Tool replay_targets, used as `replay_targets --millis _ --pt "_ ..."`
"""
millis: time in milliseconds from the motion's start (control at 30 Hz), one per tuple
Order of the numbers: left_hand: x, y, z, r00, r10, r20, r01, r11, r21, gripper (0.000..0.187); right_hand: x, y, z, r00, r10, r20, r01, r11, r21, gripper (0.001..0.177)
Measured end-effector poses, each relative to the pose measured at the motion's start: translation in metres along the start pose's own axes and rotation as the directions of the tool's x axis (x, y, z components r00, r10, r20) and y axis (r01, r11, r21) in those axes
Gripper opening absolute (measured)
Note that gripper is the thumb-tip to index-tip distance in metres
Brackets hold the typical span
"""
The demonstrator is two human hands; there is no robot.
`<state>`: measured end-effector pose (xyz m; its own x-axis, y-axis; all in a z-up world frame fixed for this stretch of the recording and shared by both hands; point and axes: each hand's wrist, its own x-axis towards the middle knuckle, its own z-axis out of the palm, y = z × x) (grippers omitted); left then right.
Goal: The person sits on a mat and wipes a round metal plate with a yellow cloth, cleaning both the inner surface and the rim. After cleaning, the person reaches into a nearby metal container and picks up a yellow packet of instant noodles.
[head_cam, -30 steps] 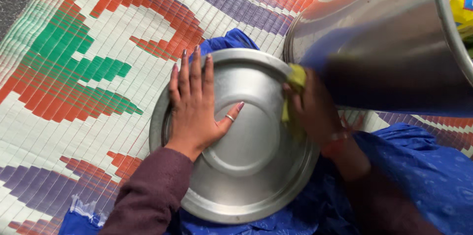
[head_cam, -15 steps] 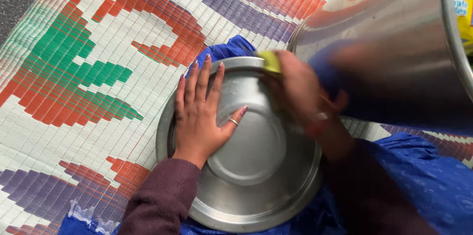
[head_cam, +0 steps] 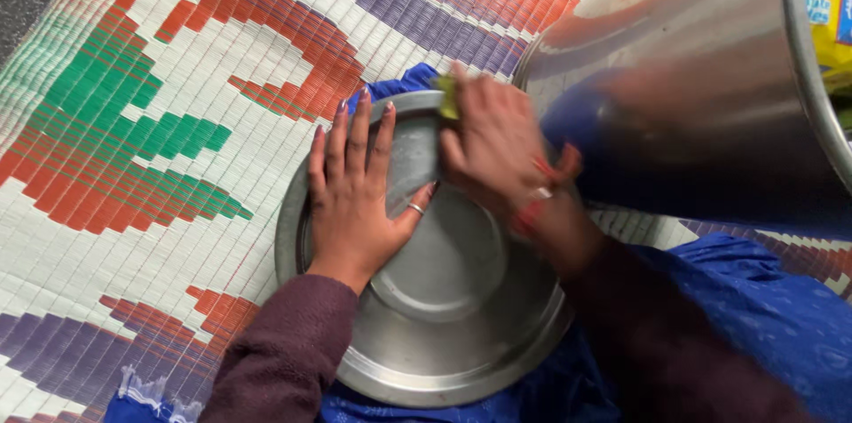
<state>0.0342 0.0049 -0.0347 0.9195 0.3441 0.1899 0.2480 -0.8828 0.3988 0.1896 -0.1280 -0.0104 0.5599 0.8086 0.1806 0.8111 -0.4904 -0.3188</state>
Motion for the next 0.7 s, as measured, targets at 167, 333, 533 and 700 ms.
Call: replay_targets --millis 167,333,533,700 --pt "-0.004 0.0 -0.004 1.0 -0.005 -0.01 0.005 1.0 -0.025 0.094 0.002 0.007 0.002 0.993 -0.063 0.104 0.063 0.998 0.008 0.053" --pt "-0.004 0.001 -0.003 1.0 -0.012 -0.003 0.012 0.999 -0.032 0.094 -0.073 0.025 -0.025 0.928 0.373 0.028 -0.372 0.912 0.172 0.052" --pt "-0.005 0.001 -0.003 1.0 -0.023 0.009 0.023 1.0 0.002 0.093 -0.123 0.024 -0.009 0.814 0.58 0.027 -0.55 0.756 0.355 0.051" --pt "-0.015 0.006 -0.012 0.987 -0.155 -0.05 0.159 0.982 0.098 0.093 -0.085 0.047 0.021 0.929 0.363 -0.072 -0.318 0.883 0.347 0.049"
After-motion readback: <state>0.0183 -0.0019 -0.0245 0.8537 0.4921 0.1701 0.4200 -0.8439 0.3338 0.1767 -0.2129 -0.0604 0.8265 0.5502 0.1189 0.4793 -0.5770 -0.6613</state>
